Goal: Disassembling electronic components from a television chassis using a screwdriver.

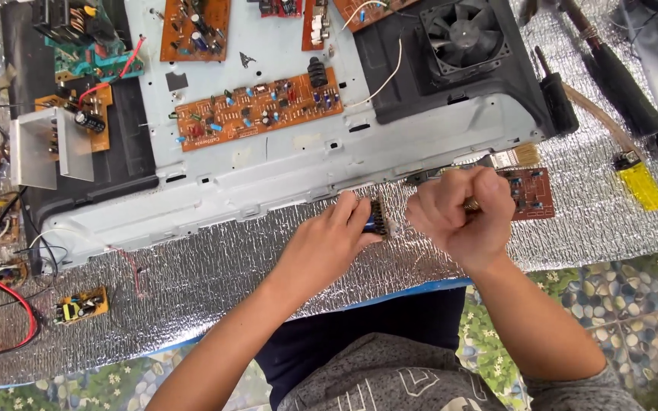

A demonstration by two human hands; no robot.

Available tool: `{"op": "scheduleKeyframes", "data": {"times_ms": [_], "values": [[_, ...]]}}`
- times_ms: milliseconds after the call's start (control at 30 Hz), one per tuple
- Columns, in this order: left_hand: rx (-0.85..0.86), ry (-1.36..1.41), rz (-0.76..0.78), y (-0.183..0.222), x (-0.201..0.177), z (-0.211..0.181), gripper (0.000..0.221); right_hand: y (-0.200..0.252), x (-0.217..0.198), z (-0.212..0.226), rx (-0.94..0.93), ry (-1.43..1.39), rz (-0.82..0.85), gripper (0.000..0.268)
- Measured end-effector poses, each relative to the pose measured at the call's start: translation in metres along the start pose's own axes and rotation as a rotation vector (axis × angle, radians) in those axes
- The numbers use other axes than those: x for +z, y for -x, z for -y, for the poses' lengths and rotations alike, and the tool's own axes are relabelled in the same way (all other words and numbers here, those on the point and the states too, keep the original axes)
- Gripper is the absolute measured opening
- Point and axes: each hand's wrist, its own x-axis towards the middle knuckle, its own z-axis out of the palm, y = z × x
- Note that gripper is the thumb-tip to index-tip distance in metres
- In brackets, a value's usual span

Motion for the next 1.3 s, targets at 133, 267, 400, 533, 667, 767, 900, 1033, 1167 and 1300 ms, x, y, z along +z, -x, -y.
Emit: {"op": "scheduleKeyframes", "data": {"times_ms": [133, 267, 400, 533, 667, 767, 900, 1033, 1167, 1300], "values": [[-0.005, -0.002, 0.029, -0.001, -0.001, -0.001, 0.047, 0.007, 0.000, -0.022, -0.036, -0.069, -0.012, 0.061], [0.009, -0.048, 0.037, -0.001, 0.001, 0.001, 0.044, 0.003, 0.013, -0.028, -0.112, 0.132, 0.100, 0.065], [0.004, -0.078, 0.080, 0.002, 0.006, 0.006, 0.034, -0.013, 0.048, -0.014, -0.120, 0.484, 0.448, 0.060], [-0.115, 0.147, 0.106, 0.001, 0.006, 0.002, 0.033, -0.034, 0.067, -0.008, -0.123, 0.582, 0.541, 0.053], [-0.189, 0.245, 0.157, -0.003, 0.006, 0.004, 0.027, -0.032, 0.061, -0.022, 0.014, 0.504, 0.475, 0.058], [-0.013, 0.057, 0.001, 0.004, 0.023, 0.011, 0.020, -0.031, 0.059, -0.019, 0.020, 0.479, 0.411, 0.058], [0.112, -0.056, -0.232, 0.016, -0.010, -0.005, 0.033, -0.002, -0.008, -0.054, -0.036, 0.267, 0.240, 0.059], [-0.012, -0.150, -0.177, 0.016, 0.009, 0.003, 0.045, 0.014, 0.020, -0.022, 0.144, -0.055, -0.079, 0.046], [0.072, -0.107, -0.181, 0.016, 0.008, 0.005, 0.047, 0.017, 0.030, -0.015, 0.030, 0.079, -0.211, 0.066], [0.075, -0.096, -0.158, 0.016, 0.009, 0.004, 0.046, 0.004, 0.024, -0.022, 0.164, 0.024, -0.176, 0.046]]}}
